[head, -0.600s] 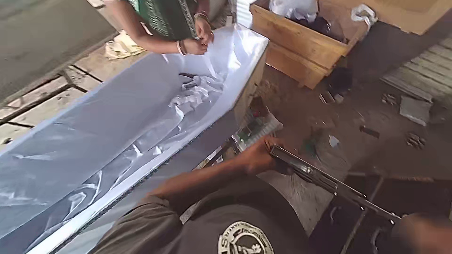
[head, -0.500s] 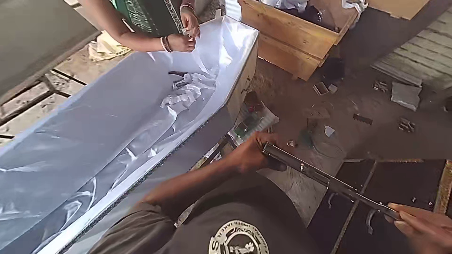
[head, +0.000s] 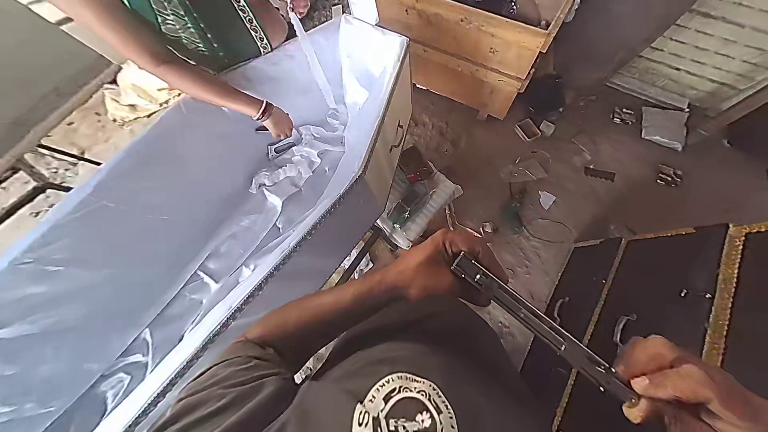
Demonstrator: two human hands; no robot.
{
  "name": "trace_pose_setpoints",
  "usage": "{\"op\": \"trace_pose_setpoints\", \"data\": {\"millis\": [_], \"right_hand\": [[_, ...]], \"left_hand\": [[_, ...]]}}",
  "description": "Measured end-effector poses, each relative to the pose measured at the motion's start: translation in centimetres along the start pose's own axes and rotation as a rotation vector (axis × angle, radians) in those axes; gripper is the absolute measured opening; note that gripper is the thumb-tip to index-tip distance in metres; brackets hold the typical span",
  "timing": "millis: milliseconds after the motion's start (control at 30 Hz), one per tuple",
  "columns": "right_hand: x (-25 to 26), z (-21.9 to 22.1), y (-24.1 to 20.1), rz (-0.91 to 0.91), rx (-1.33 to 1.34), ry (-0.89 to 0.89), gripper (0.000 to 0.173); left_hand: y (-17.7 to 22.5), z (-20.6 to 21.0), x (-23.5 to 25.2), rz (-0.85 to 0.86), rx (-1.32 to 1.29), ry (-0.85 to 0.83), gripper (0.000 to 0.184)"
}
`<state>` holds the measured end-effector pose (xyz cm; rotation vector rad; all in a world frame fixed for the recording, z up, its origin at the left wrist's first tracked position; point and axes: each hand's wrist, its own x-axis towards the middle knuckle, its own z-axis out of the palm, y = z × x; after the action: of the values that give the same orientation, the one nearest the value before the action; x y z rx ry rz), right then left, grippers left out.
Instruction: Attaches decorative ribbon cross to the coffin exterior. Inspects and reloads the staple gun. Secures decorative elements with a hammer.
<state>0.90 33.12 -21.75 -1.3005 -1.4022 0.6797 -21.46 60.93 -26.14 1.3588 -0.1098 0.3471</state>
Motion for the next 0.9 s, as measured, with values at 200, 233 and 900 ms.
{"op": "trace_pose_setpoints", "data": {"millis": [200, 233, 900], "right_hand": [[0.7, 2.0, 1.5, 0.035, 0.25, -0.213, 0.051], [0.6, 2.3, 1.4, 0.023, 0.271, -0.214, 0.05], [-16.7, 8.8, -1.8, 0.052, 0.502, 0.638, 0.033]], "left_hand": [[-0.1, 0.8, 1.2, -0.116, -0.104, -0.179, 0.028], [-0.1, 1.1, 1.3, -0.13, -0.106, -0.188, 0.029], [-4.0, 11.2, 4.4, -0.291, -0.041, -0.454, 0.031]]}}
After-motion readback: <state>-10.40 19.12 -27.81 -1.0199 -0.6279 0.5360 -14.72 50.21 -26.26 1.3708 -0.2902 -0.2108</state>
